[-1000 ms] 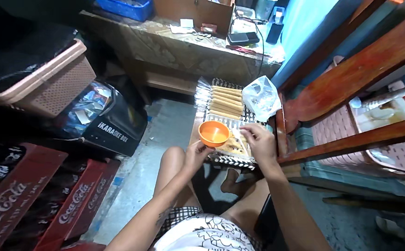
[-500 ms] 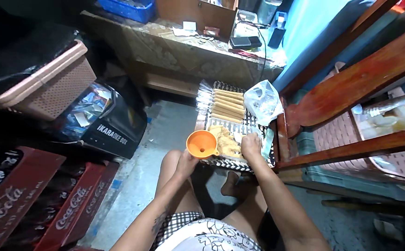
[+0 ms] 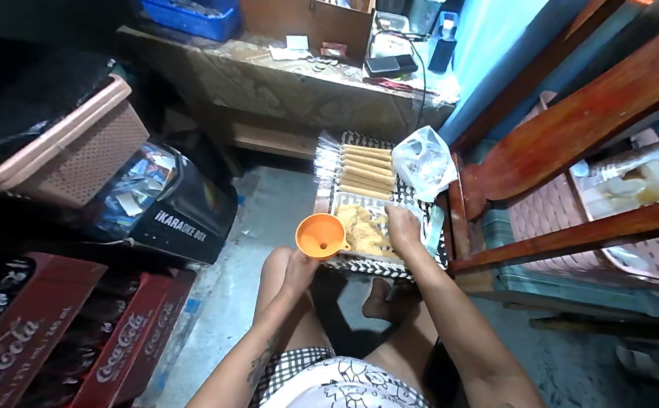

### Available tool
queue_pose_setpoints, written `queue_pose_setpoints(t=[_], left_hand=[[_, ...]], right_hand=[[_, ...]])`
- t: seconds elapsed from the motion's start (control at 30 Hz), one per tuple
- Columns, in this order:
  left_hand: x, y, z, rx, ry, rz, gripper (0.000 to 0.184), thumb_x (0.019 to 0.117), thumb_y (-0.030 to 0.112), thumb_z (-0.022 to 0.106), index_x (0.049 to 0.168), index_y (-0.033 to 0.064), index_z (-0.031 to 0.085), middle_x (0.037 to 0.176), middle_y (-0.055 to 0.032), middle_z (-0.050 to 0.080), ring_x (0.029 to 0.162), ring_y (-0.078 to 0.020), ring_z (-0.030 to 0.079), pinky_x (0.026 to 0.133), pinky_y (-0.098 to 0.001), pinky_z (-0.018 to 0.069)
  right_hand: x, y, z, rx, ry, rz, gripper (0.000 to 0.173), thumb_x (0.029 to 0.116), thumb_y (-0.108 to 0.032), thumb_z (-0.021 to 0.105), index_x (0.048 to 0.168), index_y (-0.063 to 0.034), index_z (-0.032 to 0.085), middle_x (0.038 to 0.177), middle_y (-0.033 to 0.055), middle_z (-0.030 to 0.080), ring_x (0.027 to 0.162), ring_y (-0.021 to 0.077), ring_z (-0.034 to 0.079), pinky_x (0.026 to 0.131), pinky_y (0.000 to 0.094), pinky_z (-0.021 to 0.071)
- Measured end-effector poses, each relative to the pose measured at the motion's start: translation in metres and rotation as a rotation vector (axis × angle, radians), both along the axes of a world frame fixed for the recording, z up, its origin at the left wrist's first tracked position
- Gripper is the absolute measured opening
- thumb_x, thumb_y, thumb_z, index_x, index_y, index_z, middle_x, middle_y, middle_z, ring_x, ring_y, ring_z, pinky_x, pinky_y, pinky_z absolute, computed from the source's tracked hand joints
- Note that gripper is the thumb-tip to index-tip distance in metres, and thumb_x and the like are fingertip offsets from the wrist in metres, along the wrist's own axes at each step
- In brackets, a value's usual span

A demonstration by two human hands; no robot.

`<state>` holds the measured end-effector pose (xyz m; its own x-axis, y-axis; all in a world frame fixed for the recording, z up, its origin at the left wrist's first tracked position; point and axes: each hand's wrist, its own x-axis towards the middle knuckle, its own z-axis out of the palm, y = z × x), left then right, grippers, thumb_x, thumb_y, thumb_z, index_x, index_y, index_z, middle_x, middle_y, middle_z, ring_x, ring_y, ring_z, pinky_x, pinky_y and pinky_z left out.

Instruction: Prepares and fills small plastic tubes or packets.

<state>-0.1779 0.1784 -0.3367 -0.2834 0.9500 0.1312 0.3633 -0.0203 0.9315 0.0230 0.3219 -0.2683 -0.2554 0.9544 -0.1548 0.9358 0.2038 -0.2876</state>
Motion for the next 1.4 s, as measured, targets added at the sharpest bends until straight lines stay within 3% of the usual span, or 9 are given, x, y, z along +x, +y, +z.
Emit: queue_pose_setpoints(t=[0.13,0.23,0.43,0.6,0.7,0.9,1.1,1.27,1.4], left_hand=[[0.002,0.0,0.003,-0.023,0.011,0.021,0.013,0.0924,0.003,0.067,0.1,-0.007,0.07,0.094,-0.0119,0.072,0.09,-0.0042,0.067,0.087,-0.0242,0.0529],[0.003,0.0,0.007,-0.055,0.002,0.023,0.013,0.0932,0.004,0.068,0.1,-0.006,0.071,0.093,-0.0097,0.073,0.088,-0.0013,0.066,0.087,-0.0219,0.0525],[0.004,-0.002,0.025,-0.159,0.051,0.026,0.016,0.0944,0.01,0.071,0.101,-0.0043,0.071,0.095,-0.0089,0.073,0.089,-0.0025,0.066,0.087,-0.0239,0.0517],[0.008,-0.005,0.038,-0.208,0.118,0.039,0.017,0.0938,0.01,0.071,0.103,-0.0043,0.072,0.096,-0.0122,0.073,0.092,-0.0109,0.068,0.089,-0.0323,0.0523],[0.009,-0.006,0.04,-0.2,0.142,0.037,0.017,0.0933,0.01,0.072,0.102,-0.0038,0.072,0.096,-0.0112,0.073,0.091,-0.01,0.067,0.088,-0.0312,0.052],[0.008,-0.006,0.037,-0.164,0.144,0.033,0.015,0.0933,0.008,0.071,0.1,-0.005,0.071,0.094,-0.0118,0.073,0.089,-0.0089,0.067,0.087,-0.0294,0.0517],[0.009,-0.006,0.041,-0.18,0.144,0.025,0.015,0.0936,0.008,0.071,0.101,-0.0046,0.072,0.096,-0.0117,0.073,0.091,-0.0083,0.067,0.089,-0.0283,0.0512],[0.01,-0.005,0.044,-0.163,0.18,-0.04,0.016,0.0952,0.007,0.069,0.101,-0.0069,0.072,0.102,-0.018,0.071,0.098,-0.0202,0.067,0.093,-0.0379,0.0503],[0.013,0.003,0.027,0.02,0.206,-0.088,0.014,0.0926,0.005,0.07,0.098,-0.0075,0.074,0.104,-0.0219,0.071,0.105,-0.0329,0.066,0.098,-0.048,0.049]], right_hand=[[-0.007,0.012,-0.023,0.025,0.105,0.086,0.027,0.1014,0.004,0.049,0.12,0.0048,0.069,0.125,0.027,0.065,0.12,0.0443,0.062,0.101,0.0591,0.0493],[-0.015,0.018,-0.037,-0.007,0.18,0.14,0.023,0.0997,0.002,0.056,0.117,0.0029,0.072,0.124,0.0249,0.066,0.117,0.0428,0.064,0.1,0.0588,0.0505],[-0.006,-0.001,-0.009,-0.102,0.149,0.264,0.023,0.0995,0.004,0.057,0.117,0.0042,0.072,0.125,0.0246,0.066,0.117,0.0407,0.064,0.102,0.0554,0.0498],[0.019,-0.007,-0.007,0.122,0.117,0.138,0.027,0.0991,0.006,0.052,0.115,0.0024,0.073,0.117,0.0254,0.069,0.116,0.044,0.063,0.099,0.0597,0.0488],[0.022,-0.014,-0.014,0.162,0.066,0.077,0.025,0.0965,0.008,0.055,0.112,0.0032,0.074,0.115,0.0273,0.068,0.116,0.0471,0.061,0.1,0.0632,0.0461],[0.011,-0.025,-0.019,-0.15,0.202,0.007,0.026,0.0999,0.002,0.057,0.12,-0.0015,0.073,0.12,0.0262,0.068,0.119,0.0445,0.062,0.104,0.0603,0.0465],[0.011,-0.024,-0.014,-0.237,0.291,-0.012,0.025,0.1023,0.0,0.056,0.12,-0.0021,0.073,0.115,0.0227,0.071,0.111,0.04,0.066,0.1,0.0567,0.0495],[0.024,-0.026,0.002,-0.198,0.333,-0.042,0.023,0.1017,0.0,0.058,0.118,-0.0021,0.074,0.113,0.0223,0.072,0.109,0.0406,0.067,0.098,0.058,0.0498],[0.035,-0.025,0.022,-0.156,0.31,-0.025,0.023,0.102,-0.001,0.058,0.118,-0.0014,0.074,0.113,0.0215,0.073,0.109,0.0389,0.068,0.098,0.0569,0.0499]])
